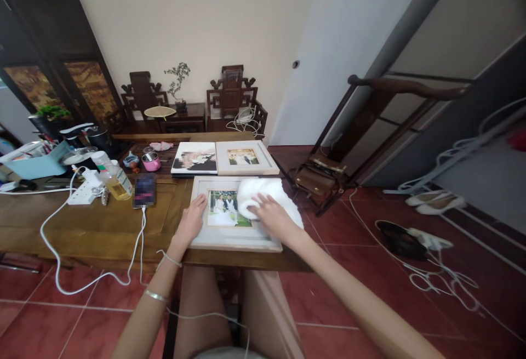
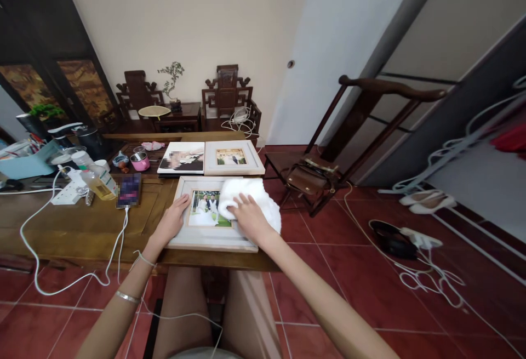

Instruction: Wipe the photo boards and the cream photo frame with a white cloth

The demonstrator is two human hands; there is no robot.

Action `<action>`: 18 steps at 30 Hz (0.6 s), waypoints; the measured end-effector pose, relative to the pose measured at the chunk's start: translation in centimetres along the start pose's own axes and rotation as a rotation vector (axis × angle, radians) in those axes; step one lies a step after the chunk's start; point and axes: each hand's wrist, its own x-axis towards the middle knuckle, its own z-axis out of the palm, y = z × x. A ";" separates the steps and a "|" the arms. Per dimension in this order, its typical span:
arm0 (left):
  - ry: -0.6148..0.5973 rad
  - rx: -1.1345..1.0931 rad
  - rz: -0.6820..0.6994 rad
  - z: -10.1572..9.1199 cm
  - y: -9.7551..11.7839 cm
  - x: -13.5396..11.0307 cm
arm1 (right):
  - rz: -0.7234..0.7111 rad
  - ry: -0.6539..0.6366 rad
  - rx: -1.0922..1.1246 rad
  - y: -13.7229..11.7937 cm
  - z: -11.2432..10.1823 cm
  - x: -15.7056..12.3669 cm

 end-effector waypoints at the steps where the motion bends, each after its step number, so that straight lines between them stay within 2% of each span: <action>1: 0.001 0.001 -0.001 0.0 0.0 0.0 | -0.036 -0.040 0.041 -0.5 -0.5 -1.6; 5: -0.005 -0.007 0.001 0.0 0.1 0.0 | -0.131 -0.230 0.241 -2.2 -2.8 -7.0; 7: -0.016 -0.001 -0.004 -0.2 0.3 0.0 | -0.125 -0.264 0.297 -2.9 -3.1 -8.0; 9: -0.025 0.013 -0.021 -0.3 0.4 -0.1 | -0.088 -0.230 0.310 -3.4 -2.3 -7.5; 11: -0.030 0.021 -0.027 -0.5 0.5 -0.1 | -0.035 -0.146 0.271 -3.4 -1.0 -5.5; 14: -0.037 0.020 -0.011 -0.7 0.5 -0.1 | 0.055 -0.006 0.138 -2.2 0.7 -0.4; 18: -0.038 0.010 -0.011 -0.7 0.4 -0.1 | 0.163 0.081 -0.002 -0.3 1.2 6.4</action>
